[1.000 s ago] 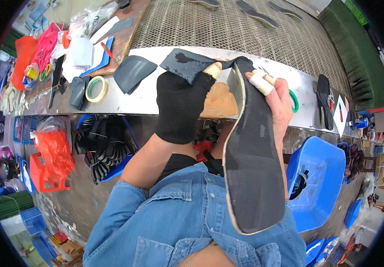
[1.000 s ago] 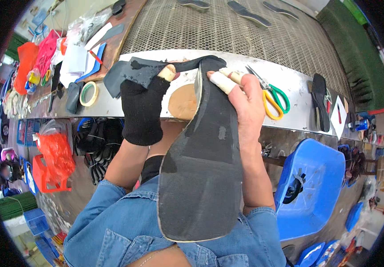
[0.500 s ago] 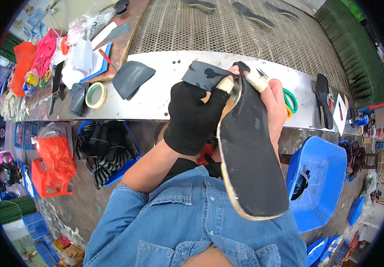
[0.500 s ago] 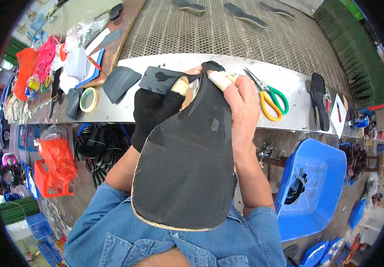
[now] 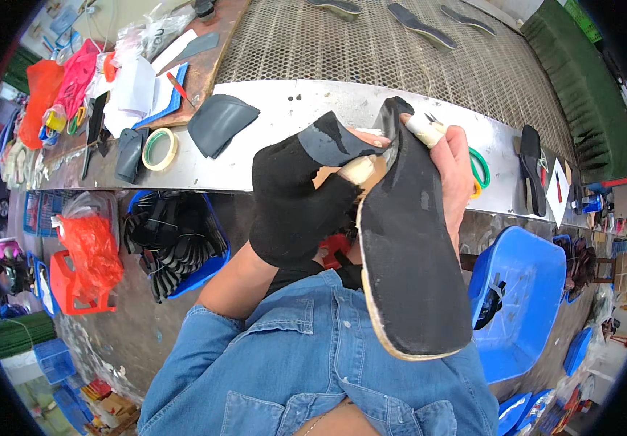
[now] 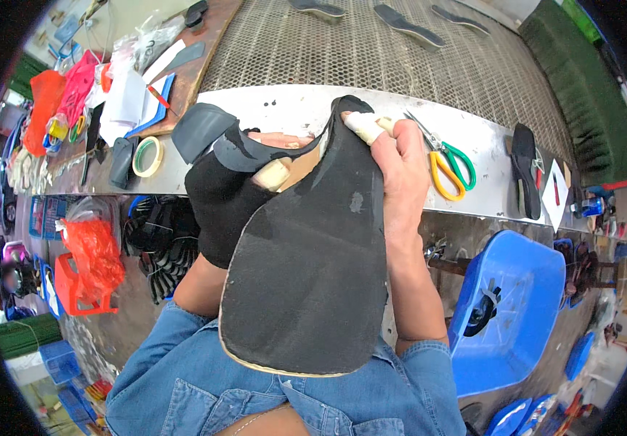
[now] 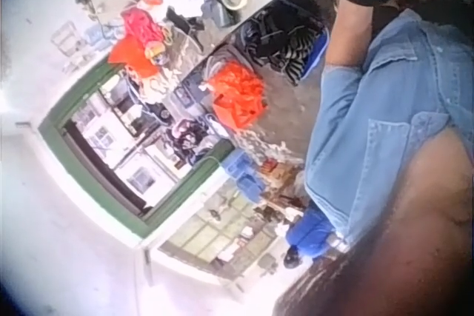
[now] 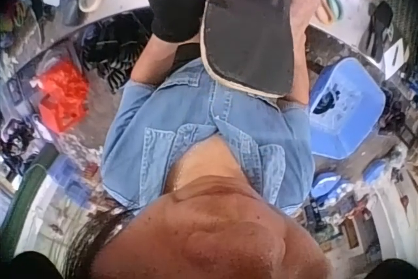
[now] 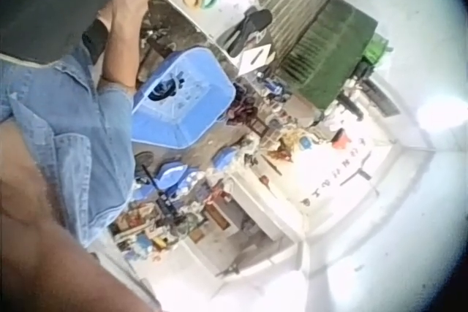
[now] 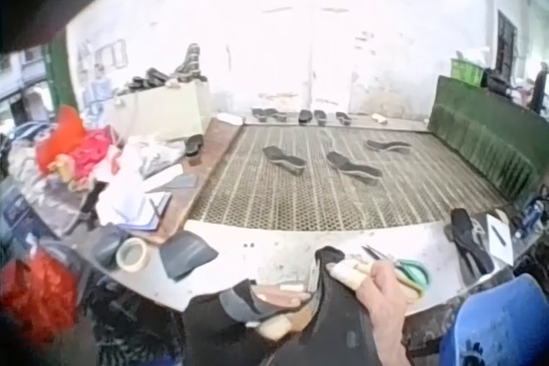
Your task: The recorder is shown manually assembling and trimming the sole of a shoe, using glue and scissors to secure components to a shoe last.
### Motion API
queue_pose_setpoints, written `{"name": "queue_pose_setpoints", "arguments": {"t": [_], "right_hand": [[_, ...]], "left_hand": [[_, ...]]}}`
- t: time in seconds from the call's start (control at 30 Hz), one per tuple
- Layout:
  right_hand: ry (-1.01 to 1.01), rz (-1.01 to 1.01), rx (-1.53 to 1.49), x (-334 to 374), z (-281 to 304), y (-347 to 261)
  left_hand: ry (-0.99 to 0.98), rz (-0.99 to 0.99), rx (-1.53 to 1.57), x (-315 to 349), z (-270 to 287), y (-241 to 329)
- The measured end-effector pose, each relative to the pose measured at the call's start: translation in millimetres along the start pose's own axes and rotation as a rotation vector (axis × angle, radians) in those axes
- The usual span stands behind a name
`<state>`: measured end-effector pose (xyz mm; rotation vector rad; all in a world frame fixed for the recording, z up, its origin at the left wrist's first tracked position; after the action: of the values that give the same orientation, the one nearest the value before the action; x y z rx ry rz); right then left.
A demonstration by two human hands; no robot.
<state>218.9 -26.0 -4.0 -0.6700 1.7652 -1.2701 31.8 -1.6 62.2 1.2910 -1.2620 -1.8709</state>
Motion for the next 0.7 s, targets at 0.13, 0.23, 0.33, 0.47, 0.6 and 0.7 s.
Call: {"name": "queue_pose_setpoints", "arguments": {"t": [0.13,0.23,0.33,0.47,0.6,0.7], "right_hand": [[0.023,-0.111,-0.071,4.4,-8.1,-1.5],[-0.068,0.089,0.195,1.3,-10.4,-17.1],[-0.118,0.176,0.276,3.0,-13.6,-26.7],[-0.163,0.260,0.451,4.9,-19.7,-27.8],[-0.124,0.233,0.366,2.6,-18.4,-27.8],[-0.112,0.148,0.278,2.9,-21.7,-28.3]], "left_hand": [[-0.035,-0.032,0.012,-0.6,-0.7,3.4],[-0.050,-0.021,0.022,0.4,-0.7,4.8],[-0.104,-0.046,-0.074,0.5,0.5,5.3],[-0.149,-0.022,-0.090,4.1,5.0,7.1],[-0.048,0.164,0.175,11.8,0.3,-18.6],[-0.031,-0.003,0.044,8.7,4.6,0.6]]}}
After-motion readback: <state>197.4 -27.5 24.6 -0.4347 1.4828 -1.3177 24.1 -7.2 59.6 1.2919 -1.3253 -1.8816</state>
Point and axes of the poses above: each hand's wrist, its own x-axis away from the middle knuckle, its own z-axis out of the back of the hand, y = z × x, the point moved 9 cm from there along -x, towards the middle knuckle, and after that the axes turned 11 degrees about z, right-handed, at the moved point
